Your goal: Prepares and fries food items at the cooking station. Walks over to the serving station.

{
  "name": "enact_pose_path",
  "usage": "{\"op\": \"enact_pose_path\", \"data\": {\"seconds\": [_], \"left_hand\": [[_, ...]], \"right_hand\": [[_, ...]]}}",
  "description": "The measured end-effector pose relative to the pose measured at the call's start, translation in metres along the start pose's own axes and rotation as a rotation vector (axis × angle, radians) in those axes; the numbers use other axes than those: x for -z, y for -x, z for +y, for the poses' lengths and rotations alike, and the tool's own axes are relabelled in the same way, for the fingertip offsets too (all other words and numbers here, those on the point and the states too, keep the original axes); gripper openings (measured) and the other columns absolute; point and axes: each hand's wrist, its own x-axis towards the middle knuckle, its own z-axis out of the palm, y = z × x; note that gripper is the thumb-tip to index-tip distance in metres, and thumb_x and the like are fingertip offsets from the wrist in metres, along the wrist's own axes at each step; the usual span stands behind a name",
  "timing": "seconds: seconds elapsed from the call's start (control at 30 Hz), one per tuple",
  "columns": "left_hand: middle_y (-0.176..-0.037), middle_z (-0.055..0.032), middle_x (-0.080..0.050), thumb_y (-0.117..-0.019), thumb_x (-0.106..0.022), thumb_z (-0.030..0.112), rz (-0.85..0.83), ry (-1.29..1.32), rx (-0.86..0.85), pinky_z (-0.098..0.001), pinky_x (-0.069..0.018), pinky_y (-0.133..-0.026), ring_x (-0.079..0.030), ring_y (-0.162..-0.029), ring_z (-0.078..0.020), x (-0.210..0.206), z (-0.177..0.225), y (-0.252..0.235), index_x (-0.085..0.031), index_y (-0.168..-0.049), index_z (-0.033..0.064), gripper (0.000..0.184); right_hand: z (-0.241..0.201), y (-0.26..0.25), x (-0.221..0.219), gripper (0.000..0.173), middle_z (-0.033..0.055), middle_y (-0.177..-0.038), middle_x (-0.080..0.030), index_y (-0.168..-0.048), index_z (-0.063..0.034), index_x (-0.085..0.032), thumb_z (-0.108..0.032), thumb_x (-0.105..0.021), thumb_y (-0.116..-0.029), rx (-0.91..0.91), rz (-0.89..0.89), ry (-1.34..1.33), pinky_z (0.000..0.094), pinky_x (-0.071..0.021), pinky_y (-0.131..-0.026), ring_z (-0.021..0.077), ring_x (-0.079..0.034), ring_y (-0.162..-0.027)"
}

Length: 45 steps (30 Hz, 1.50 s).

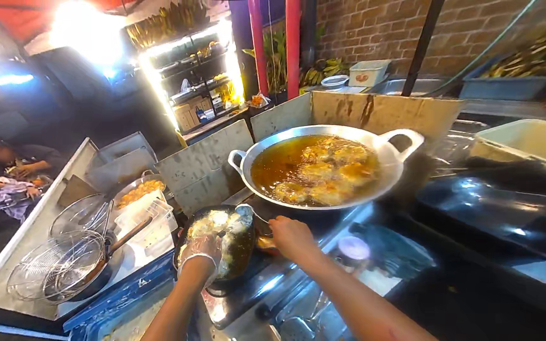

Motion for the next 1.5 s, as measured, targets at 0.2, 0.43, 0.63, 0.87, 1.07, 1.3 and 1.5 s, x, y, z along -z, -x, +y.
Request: {"op": "enact_pose_path", "data": {"seconds": [0.2, 0.43, 0.63, 0.87, 1.07, 1.3, 1.5], "left_hand": [[-0.136, -0.0101, -0.066, -0.1059, -0.046, 0.044, -0.044, -0.040, 0.028, -0.0596, -0.0496, -0.101, -0.062, -0.126, -0.0329, 0.002, 0.004, -0.001, -0.063, -0.139, 0.0255, 0.041], [-0.133, -0.0109, -0.067, -0.1054, -0.044, 0.043, -0.011, -0.065, 0.083, -0.0593, -0.0512, -0.098, -0.063, -0.123, -0.0330, 0.020, 0.006, 0.007, -0.064, -0.137, 0.0237, 0.042], [-0.134, -0.0103, -0.066, -0.1031, -0.048, 0.044, -0.060, -0.056, 0.015, -0.0613, -0.0485, -0.102, -0.061, -0.127, -0.0323, 0.028, 0.018, -0.006, -0.066, -0.134, 0.0232, 0.041], [-0.135, -0.0123, -0.066, -0.1027, -0.050, 0.041, -0.080, -0.075, 0.010, -0.0625, -0.0475, -0.102, -0.060, -0.128, -0.0340, 0.029, 0.031, -0.019, -0.067, -0.131, 0.0195, 0.040], [-0.123, -0.0168, -0.069, -0.1001, -0.054, 0.043, -0.120, -0.042, 0.019, -0.0645, -0.0515, -0.093, -0.065, -0.116, -0.0364, 0.041, 0.016, -0.041, -0.070, -0.118, 0.0112, 0.040], [-0.120, -0.0183, -0.070, -0.1040, -0.054, 0.043, -0.205, 0.028, -0.052, -0.0593, -0.0488, -0.099, -0.065, -0.115, -0.0346, 0.064, -0.035, -0.031, -0.072, -0.118, 0.0077, 0.042], [-0.120, -0.0155, -0.070, -0.1031, -0.052, 0.046, -0.184, 0.024, -0.021, -0.0599, -0.0495, -0.098, -0.065, -0.115, -0.0333, 0.054, -0.045, -0.028, -0.072, -0.119, 0.0117, 0.043]], "right_hand": [[-0.006, -0.007, -0.001, 0.024, 0.0135, -0.115, -0.070, -0.116, -0.0102, -0.073, -0.018, -0.054, -0.1035, 0.019, -0.016, -0.031, 0.0563, -0.0590, -0.081, 0.0350, -0.071, -0.099], [-0.010, -0.013, 0.004, 0.026, 0.0125, -0.118, -0.069, -0.122, -0.0102, -0.070, -0.016, -0.050, -0.1056, 0.040, 0.092, -0.007, 0.0522, -0.0601, -0.078, 0.0331, -0.072, -0.097], [-0.012, -0.020, 0.000, 0.027, 0.0126, -0.115, -0.070, -0.122, -0.0098, -0.071, -0.021, -0.051, -0.1074, 0.069, 0.190, -0.176, 0.0534, -0.0602, -0.080, 0.0329, -0.072, -0.099], [-0.012, -0.015, -0.007, 0.029, 0.0146, -0.108, -0.071, -0.123, -0.0045, -0.071, -0.020, -0.052, -0.1076, 0.122, 0.303, -0.397, 0.0522, -0.0596, -0.085, 0.0309, -0.072, -0.098], [-0.007, -0.015, -0.012, 0.027, 0.0122, -0.102, -0.072, -0.115, -0.0048, -0.072, -0.021, -0.051, -0.1071, 0.111, 0.238, -0.461, 0.0503, -0.0586, -0.089, 0.0277, -0.071, -0.098], [0.001, -0.005, -0.007, 0.030, 0.0110, -0.109, -0.072, -0.120, -0.0081, -0.072, -0.024, -0.049, -0.1070, 0.069, 0.100, -0.446, 0.0488, -0.0562, -0.095, 0.0261, -0.070, -0.104], [-0.003, -0.016, -0.013, 0.030, 0.0128, -0.121, -0.070, -0.123, -0.0084, -0.070, -0.024, -0.052, -0.1055, -0.002, -0.036, -0.267, 0.0527, -0.0561, -0.096, 0.0311, -0.069, -0.112]]}}
